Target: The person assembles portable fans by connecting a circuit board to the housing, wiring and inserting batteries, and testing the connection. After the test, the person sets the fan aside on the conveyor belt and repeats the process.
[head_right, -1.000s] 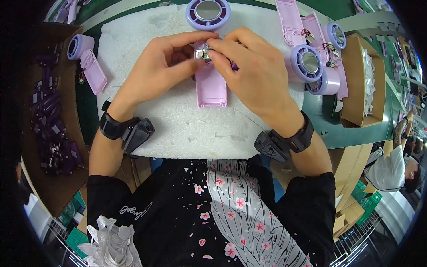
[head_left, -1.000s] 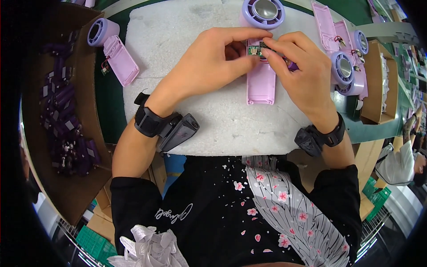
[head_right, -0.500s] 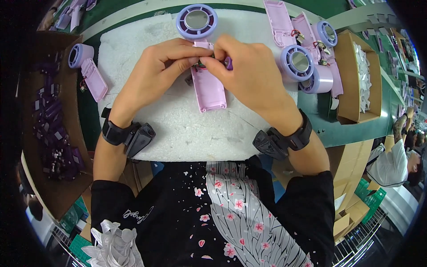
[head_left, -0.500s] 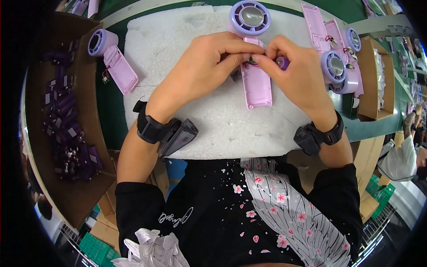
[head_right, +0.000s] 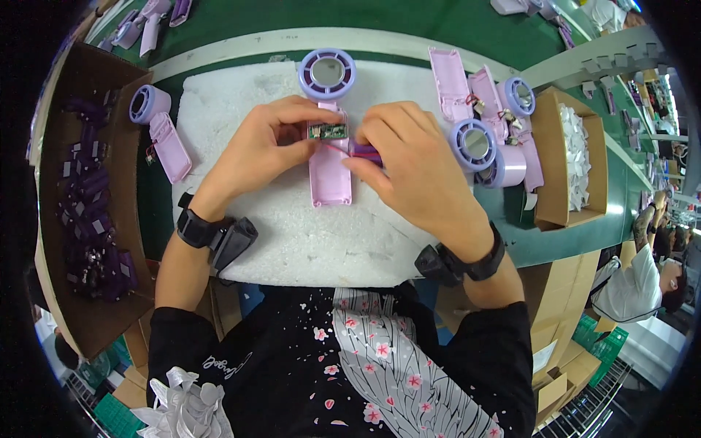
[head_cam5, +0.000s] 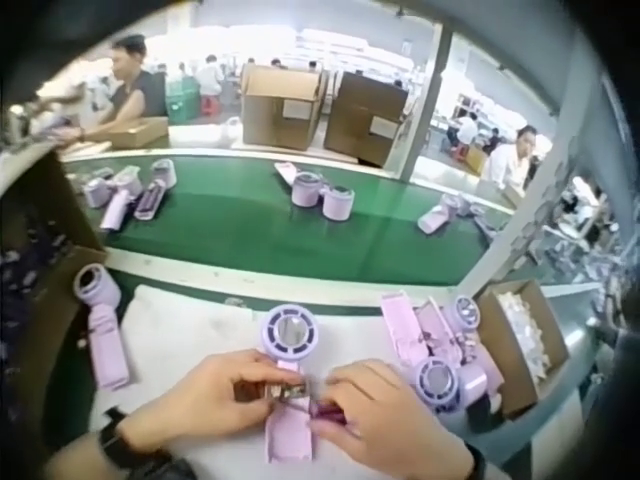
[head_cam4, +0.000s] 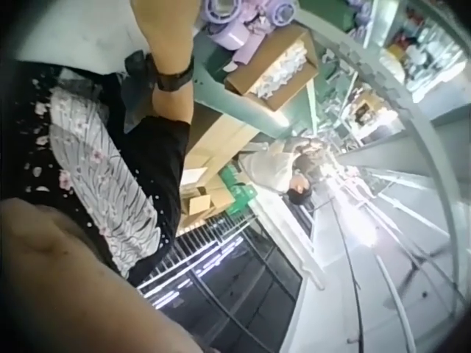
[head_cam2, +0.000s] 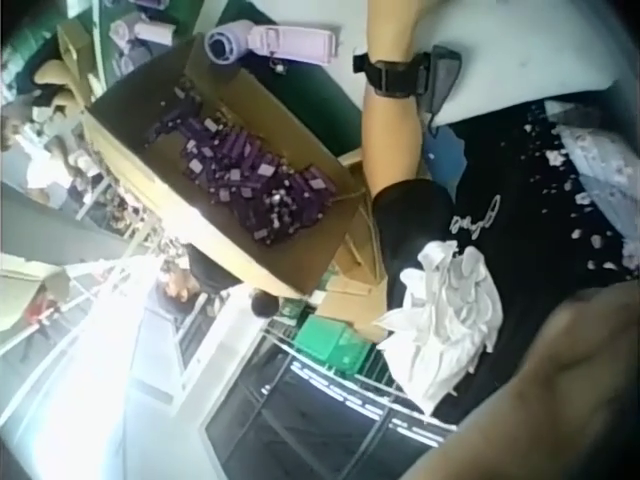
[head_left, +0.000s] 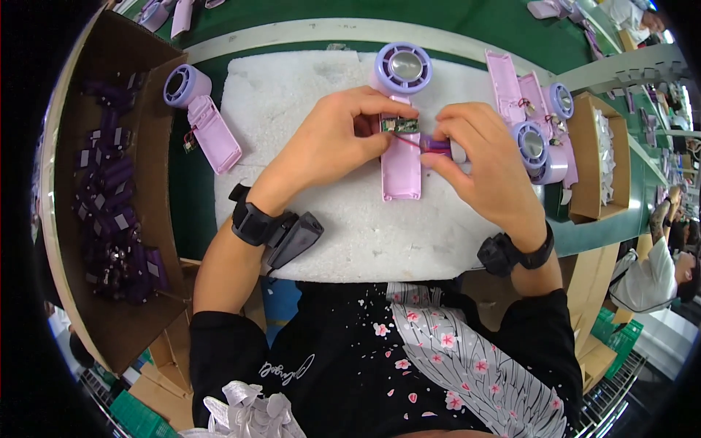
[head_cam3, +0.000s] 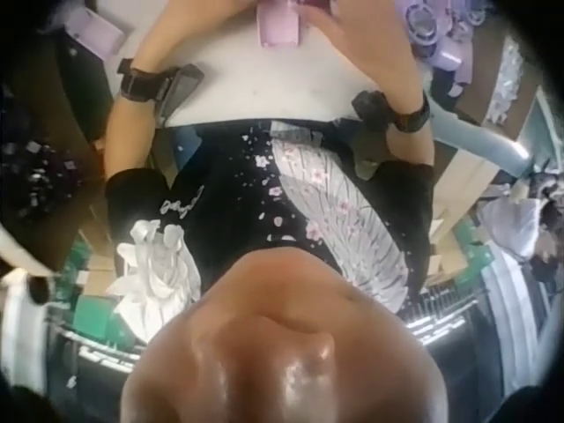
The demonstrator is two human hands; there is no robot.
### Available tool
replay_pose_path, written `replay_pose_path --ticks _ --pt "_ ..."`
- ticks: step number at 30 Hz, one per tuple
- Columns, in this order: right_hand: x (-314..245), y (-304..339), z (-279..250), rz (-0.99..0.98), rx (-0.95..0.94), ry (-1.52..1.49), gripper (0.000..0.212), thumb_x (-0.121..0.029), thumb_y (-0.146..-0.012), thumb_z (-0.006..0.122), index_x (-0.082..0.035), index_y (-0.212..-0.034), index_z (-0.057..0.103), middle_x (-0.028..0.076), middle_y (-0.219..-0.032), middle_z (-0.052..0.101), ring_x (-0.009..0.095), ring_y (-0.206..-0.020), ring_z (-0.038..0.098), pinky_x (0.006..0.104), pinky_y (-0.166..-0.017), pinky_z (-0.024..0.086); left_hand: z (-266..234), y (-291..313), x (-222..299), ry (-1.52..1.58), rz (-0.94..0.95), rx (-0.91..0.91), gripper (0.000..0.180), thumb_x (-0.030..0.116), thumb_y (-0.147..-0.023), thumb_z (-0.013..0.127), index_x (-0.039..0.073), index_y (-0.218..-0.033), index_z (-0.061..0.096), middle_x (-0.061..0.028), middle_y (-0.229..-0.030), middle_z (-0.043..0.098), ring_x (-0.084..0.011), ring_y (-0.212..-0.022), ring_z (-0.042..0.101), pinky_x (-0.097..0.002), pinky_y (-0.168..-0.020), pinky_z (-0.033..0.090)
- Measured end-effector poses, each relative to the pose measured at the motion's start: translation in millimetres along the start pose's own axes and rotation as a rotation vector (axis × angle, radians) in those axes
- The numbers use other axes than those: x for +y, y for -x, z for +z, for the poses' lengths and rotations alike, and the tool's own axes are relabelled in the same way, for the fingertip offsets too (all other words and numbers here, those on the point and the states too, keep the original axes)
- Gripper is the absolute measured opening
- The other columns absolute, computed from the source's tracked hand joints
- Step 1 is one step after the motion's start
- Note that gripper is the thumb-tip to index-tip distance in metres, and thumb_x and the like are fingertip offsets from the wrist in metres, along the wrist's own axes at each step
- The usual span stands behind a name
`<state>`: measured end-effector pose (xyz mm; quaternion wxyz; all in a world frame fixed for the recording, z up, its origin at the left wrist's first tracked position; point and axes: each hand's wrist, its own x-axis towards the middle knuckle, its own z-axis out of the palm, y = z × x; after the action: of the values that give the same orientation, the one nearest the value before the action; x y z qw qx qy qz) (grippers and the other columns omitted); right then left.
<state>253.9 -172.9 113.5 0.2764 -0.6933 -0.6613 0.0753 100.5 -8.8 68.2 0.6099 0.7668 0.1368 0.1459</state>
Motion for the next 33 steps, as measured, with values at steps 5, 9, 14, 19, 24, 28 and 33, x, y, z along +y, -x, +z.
replay_pose_path --ticks 5,9,14,19,24,28,33 --pt "-3.7 7.0 -22.6 -0.004 0.004 0.1 0.017 -0.007 -0.077 0.074 0.001 -0.087 0.064 0.013 -0.101 0.066 0.031 -0.085 0.062 0.0364 -0.073 0.051 1.2 -2.4 14.6 -0.028 -0.028 0.01 0.037 -0.002 -0.074 0.061 0.007 -0.108 0.071 -0.0045 -0.09 0.062 -0.0104 -0.07 0.053 -0.0232 -0.066 0.046" --pt "0.3 7.2 -27.2 0.004 -0.02 0.09 0.012 -0.006 -0.078 0.071 0.002 -0.087 0.066 0.015 -0.101 0.068 0.031 -0.083 0.064 0.0365 -0.072 0.052 1.2 -4.0 21.7 -0.035 -0.051 0.005 0.039 -0.008 -0.074 0.057 0.003 -0.109 0.069 -0.0033 -0.099 0.061 -0.0081 -0.078 0.053 -0.0209 -0.068 0.045" --pt "-0.6 7.5 -25.1 -0.024 -0.074 0.131 0.01 -0.006 -0.08 0.069 0.002 -0.086 0.067 0.016 -0.104 0.068 0.03 -0.082 0.064 0.0366 -0.072 0.052 -0.4 -1.7 21.5 0.011 -0.1 0.015 0.042 -0.011 -0.073 0.054 0.002 -0.11 0.067 -0.0032 -0.105 0.06 -0.0079 -0.084 0.054 -0.0202 -0.071 0.045" --pt "-4.0 7.4 -23.0 -0.002 -0.082 0.147 0.009 -0.006 -0.08 0.068 0.003 -0.083 0.067 0.017 -0.106 0.068 0.03 -0.082 0.064 0.0373 -0.071 0.052 1.5 -2.3 18.4 0.048 -0.08 0.075 0.038 -0.005 -0.072 0.06 0.006 -0.107 0.071 -0.0028 -0.097 0.062 -0.0075 -0.07 0.051 -0.0211 -0.066 0.045" --pt "-2.5 9.8 -21.3 -0.058 -0.086 0.196 0.008 -0.005 -0.08 0.067 0.004 -0.08 0.066 0.018 -0.106 0.068 0.03 -0.082 0.064 0.0379 -0.071 0.052 4.3 -1.7 17.8 0.069 -0.105 0.078 0.037 -0.004 -0.073 0.06 0.007 -0.106 0.071 -0.0026 -0.097 0.062 -0.0074 -0.07 0.05 -0.0214 -0.066 0.045" --pt "-10.1 11.0 -14.4 -0.064 -0.087 0.197 0.008 -0.004 -0.079 0.067 0.004 -0.078 0.066 0.019 -0.105 0.068 0.031 -0.083 0.064 0.0386 -0.072 0.052 0.9 7.7 19.2 0.026 -0.112 0.076 0.038 -0.005 -0.073 0.059 0.006 -0.107 0.07 -0.0024 -0.1 0.061 -0.0073 -0.072 0.051 -0.0213 -0.067 0.045" --pt "-21.9 9.4 -11.3 -0.014 -0.073 0.21 0.007 -0.003 -0.075 0.067 0.004 -0.074 0.065 0.02 -0.103 0.069 0.033 -0.083 0.065 0.0389 -0.072 0.053 0.8 12.7 21.1 -0.02 -0.087 0.063 0.04 -0.008 -0.074 0.056 0.004 -0.109 0.069 -0.0016 -0.105 0.061 -0.0066 -0.077 0.052 -0.0205 -0.069 0.045"
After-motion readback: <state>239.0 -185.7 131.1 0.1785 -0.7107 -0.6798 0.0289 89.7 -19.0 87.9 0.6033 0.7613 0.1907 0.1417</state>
